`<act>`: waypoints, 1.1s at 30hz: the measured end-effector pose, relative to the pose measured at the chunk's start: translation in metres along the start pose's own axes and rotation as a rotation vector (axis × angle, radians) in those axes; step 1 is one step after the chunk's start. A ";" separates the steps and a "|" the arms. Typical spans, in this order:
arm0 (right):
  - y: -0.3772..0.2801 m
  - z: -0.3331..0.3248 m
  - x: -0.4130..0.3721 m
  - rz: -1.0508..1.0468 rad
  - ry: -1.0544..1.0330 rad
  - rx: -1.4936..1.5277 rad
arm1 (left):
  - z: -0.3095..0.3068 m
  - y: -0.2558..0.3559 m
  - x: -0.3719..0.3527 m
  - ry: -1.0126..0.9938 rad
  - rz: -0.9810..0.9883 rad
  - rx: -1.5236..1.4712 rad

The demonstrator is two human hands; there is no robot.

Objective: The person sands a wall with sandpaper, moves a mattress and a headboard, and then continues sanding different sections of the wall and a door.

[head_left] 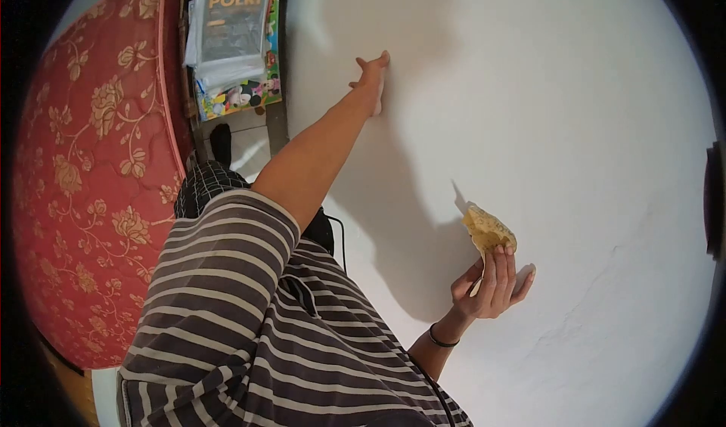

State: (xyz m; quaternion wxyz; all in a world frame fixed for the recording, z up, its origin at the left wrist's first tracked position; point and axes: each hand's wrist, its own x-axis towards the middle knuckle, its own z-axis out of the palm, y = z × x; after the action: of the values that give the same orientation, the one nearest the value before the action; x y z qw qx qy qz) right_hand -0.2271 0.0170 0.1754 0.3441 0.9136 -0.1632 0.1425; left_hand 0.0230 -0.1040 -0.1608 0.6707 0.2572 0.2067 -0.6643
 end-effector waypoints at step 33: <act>-0.020 -0.041 -0.007 0.280 0.175 0.845 | 0.055 -0.073 -0.307 -0.645 1.559 1.314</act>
State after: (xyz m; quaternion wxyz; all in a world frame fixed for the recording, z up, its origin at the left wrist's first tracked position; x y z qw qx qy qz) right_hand -0.2314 0.0603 0.1907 -0.0689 0.9276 -0.1830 0.3182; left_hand -0.0628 0.1037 0.0670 0.6632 0.4415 -0.6003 -0.0700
